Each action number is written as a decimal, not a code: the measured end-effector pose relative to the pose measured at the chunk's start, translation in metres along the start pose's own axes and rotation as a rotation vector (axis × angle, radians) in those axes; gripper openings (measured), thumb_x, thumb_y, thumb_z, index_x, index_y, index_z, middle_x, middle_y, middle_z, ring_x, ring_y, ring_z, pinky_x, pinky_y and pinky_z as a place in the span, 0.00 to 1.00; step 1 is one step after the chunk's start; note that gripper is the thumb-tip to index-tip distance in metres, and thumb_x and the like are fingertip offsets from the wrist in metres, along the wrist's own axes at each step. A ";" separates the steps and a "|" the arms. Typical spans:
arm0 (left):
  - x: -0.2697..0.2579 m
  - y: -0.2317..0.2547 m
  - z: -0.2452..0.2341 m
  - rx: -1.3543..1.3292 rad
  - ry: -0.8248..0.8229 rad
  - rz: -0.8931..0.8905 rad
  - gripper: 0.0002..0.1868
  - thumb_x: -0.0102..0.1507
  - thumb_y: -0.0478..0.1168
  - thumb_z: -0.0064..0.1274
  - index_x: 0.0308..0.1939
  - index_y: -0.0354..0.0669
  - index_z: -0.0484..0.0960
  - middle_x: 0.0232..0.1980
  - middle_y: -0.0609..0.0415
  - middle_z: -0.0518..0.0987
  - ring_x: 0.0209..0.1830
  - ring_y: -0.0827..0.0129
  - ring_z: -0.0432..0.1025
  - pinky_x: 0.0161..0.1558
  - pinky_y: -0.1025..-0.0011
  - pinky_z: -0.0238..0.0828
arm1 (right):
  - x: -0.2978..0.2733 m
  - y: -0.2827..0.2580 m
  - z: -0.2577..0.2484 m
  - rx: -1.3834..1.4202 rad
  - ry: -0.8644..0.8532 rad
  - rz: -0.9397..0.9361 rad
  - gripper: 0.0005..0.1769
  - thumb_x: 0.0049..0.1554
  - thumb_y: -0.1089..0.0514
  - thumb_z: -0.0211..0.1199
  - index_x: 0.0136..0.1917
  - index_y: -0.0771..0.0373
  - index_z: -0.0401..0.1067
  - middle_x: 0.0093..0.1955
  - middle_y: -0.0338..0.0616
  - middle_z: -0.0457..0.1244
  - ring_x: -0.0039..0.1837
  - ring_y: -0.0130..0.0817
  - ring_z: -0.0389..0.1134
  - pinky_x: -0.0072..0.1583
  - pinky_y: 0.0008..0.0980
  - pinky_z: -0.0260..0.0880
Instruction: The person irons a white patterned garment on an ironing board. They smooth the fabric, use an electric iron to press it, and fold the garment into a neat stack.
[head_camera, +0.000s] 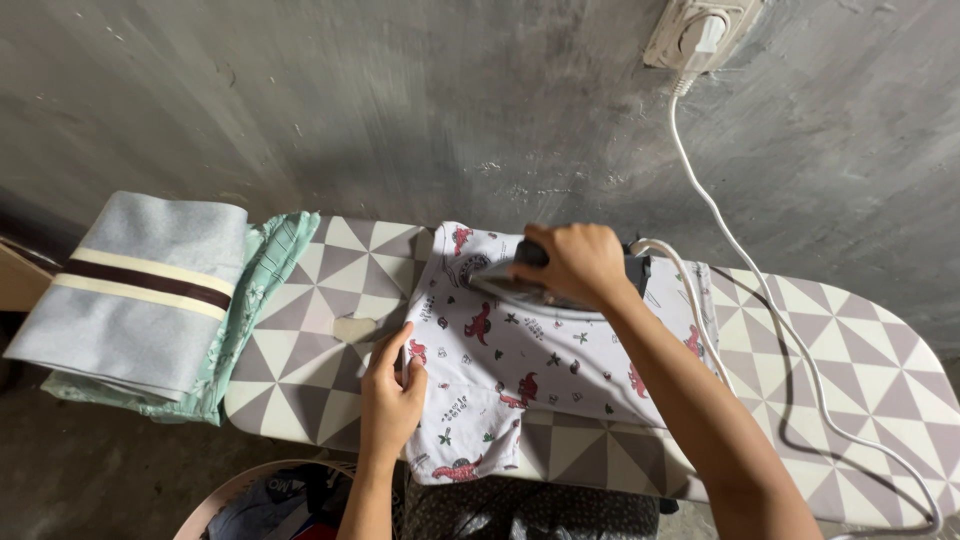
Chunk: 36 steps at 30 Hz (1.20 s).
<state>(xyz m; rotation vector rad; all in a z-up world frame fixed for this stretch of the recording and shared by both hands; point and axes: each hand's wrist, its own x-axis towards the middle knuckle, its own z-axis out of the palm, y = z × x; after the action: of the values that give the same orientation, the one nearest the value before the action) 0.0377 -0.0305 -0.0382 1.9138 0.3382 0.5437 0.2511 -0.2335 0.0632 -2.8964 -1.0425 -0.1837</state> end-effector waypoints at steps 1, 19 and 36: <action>0.002 -0.001 0.000 -0.023 0.015 0.050 0.24 0.62 0.29 0.49 0.64 0.35 0.74 0.59 0.44 0.77 0.30 0.75 0.72 0.27 0.77 0.71 | -0.006 -0.008 -0.003 -0.019 -0.029 -0.049 0.34 0.49 0.19 0.61 0.46 0.49 0.76 0.27 0.38 0.66 0.27 0.36 0.68 0.30 0.37 0.64; -0.008 0.001 0.001 -0.131 0.067 -0.049 0.31 0.61 0.26 0.50 0.67 0.36 0.60 0.61 0.44 0.72 0.33 0.67 0.79 0.28 0.74 0.77 | 0.044 -0.049 0.012 -0.035 0.050 0.145 0.37 0.50 0.20 0.60 0.53 0.51 0.74 0.30 0.40 0.69 0.30 0.37 0.70 0.30 0.37 0.66; -0.011 0.003 0.002 -0.142 0.219 0.056 0.39 0.60 0.28 0.59 0.68 0.34 0.51 0.63 0.35 0.67 0.42 0.61 0.78 0.33 0.72 0.80 | 0.011 -0.104 0.006 0.075 0.120 -0.182 0.32 0.49 0.26 0.66 0.45 0.56 0.75 0.26 0.45 0.66 0.29 0.42 0.69 0.32 0.41 0.67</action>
<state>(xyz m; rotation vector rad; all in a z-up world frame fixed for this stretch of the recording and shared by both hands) 0.0292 -0.0389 -0.0388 1.7340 0.3773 0.7973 0.1934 -0.1456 0.0605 -2.6860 -1.2615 -0.3149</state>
